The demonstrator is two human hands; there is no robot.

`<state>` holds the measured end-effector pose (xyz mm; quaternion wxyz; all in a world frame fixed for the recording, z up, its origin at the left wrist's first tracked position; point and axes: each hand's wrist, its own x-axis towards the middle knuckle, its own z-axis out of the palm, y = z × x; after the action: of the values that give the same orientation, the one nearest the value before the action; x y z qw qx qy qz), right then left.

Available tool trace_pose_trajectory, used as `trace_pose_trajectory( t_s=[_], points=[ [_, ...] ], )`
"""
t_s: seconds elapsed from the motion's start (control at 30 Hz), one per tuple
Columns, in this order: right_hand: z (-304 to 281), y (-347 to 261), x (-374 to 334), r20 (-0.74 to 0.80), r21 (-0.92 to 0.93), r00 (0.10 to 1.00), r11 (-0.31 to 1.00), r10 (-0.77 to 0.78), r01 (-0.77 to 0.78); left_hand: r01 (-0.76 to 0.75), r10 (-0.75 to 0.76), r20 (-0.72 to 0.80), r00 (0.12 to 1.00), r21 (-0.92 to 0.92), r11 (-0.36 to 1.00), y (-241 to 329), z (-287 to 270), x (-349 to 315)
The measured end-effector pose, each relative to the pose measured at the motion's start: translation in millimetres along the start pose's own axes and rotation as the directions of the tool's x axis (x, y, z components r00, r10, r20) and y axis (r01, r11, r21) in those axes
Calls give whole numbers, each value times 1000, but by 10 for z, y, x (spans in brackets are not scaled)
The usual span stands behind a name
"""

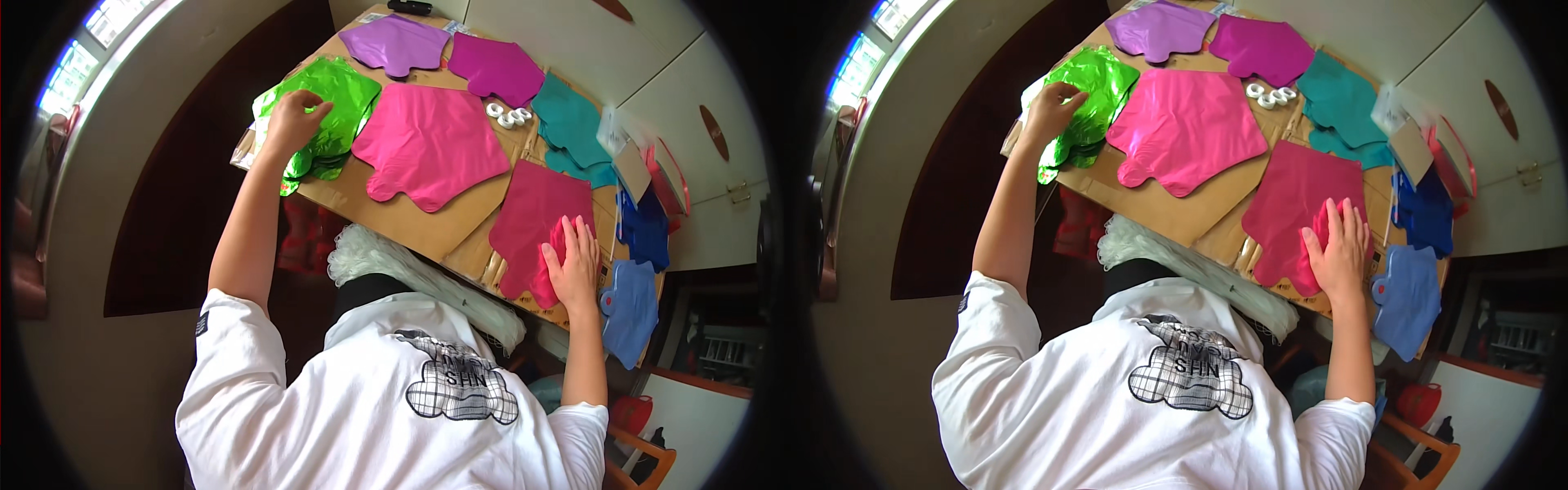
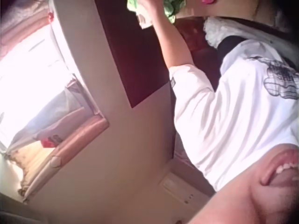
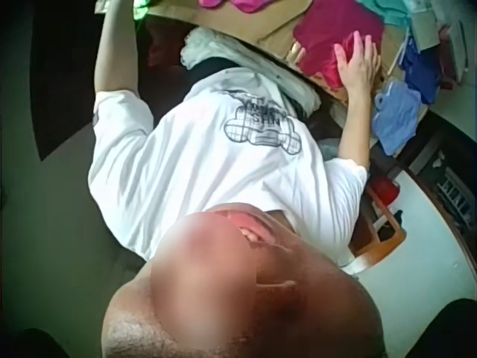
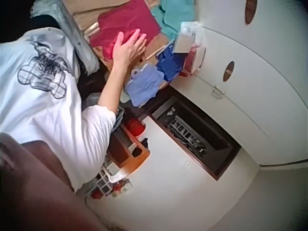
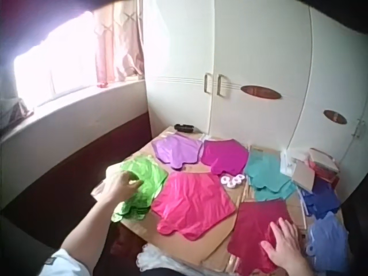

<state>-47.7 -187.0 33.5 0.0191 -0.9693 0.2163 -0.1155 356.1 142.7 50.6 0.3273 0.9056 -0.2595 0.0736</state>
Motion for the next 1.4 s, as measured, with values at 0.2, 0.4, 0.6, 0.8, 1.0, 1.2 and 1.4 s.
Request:
trace_pose_trajectory(
  t_s=[0.2, 0.4, 0.6, 0.8, 1.0, 1.2, 1.4],
  points=[
    [-181, 16, 91, 61, 20, 998, 1000, -5, 4, -32, 35, -4, 999, 310, 950, 25, 386, -39],
    [-447, -149, 413, -79, 76, 995, 994, -67, 73, -29, 32, -30, 999, 91, 995, -154, 425, 53],
    [-298, -1220, 1330, -324, 465, 842, 703, -431, 538, 30, -33, -27, 999, -130, 991, -282, 296, 42],
    [456, -2538, 2266, -396, 447, 617, 444, -680, 776, 142, -213, -90, 973, -491, 860, -265, 79, 157],
    [589, -2925, 2385, 225, 362, 783, 796, -579, 485, -250, -222, -360, 906, -879, 407, 77, -733, -12],
    [-277, -2126, 2235, 310, 908, 884, -167, -351, -385, -597, 444, -477, 759, -237, 767, 1120, -404, -490],
    [-1050, -827, 1424, 294, 911, 929, 359, -226, -201, -871, 838, -250, 485, -53, 488, 1963, 417, -1004]
  ],
)
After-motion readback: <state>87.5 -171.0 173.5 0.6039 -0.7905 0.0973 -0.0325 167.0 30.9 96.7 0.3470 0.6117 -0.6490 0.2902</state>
